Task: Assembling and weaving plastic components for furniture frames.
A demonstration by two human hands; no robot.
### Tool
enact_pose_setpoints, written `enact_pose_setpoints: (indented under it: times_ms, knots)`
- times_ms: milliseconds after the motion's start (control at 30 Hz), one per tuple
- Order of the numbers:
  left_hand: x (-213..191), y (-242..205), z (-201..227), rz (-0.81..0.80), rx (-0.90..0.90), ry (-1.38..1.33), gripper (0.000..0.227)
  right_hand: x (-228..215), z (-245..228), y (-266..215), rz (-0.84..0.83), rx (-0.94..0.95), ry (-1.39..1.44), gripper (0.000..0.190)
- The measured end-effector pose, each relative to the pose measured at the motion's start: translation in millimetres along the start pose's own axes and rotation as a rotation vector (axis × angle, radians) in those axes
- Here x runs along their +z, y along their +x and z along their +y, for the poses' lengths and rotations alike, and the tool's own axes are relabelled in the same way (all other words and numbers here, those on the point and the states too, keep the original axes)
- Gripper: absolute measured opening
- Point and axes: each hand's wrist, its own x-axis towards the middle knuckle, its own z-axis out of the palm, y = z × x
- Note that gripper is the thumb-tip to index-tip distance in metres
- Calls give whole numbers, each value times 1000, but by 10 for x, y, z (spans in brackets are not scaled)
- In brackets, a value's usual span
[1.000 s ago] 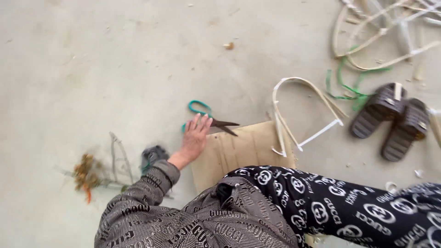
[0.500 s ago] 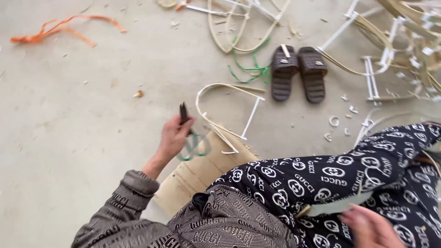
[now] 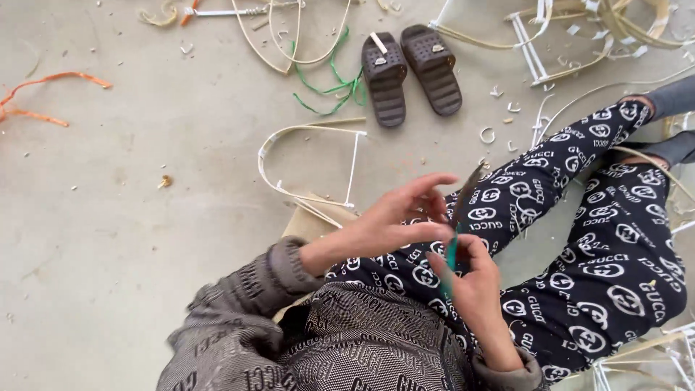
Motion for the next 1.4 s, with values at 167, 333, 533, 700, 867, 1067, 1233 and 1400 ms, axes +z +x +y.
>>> enact_pose_setpoints:
  times_ms: [167, 333, 533, 700, 867, 1067, 1233, 1400]
  knots:
    - [-853, -871, -880, -86, -173, 930, 38, -28, 416, -336, -83, 411, 741, 34]
    - [-1078, -1294, -1389, -155, -149, 1404, 36, -309, 476, -461, 15, 368, 1245, 39]
    - [-773, -526, -482, 185, 1, 1010, 19, -870, 33, -446, 157, 4, 753, 86]
    - [-347, 190, 269, 286, 153, 241, 31, -1050, 130, -294, 487, -124, -245, 76]
    - [246, 520, 588, 36, 156, -207, 40, -1100, -100, -31, 634, -114, -455, 75]
    - [672, 625, 579, -152, -2, -405, 45, -1249, -192, 75, 748, -161, -514, 71]
    - [823, 647, 636, -157, -67, -463, 47, -1340, -246, 47, 737, -178, -434, 60]
    - [913, 675, 650, -144, -51, -442, 46, -1356, -226, 15, 692, -140, -397, 51]
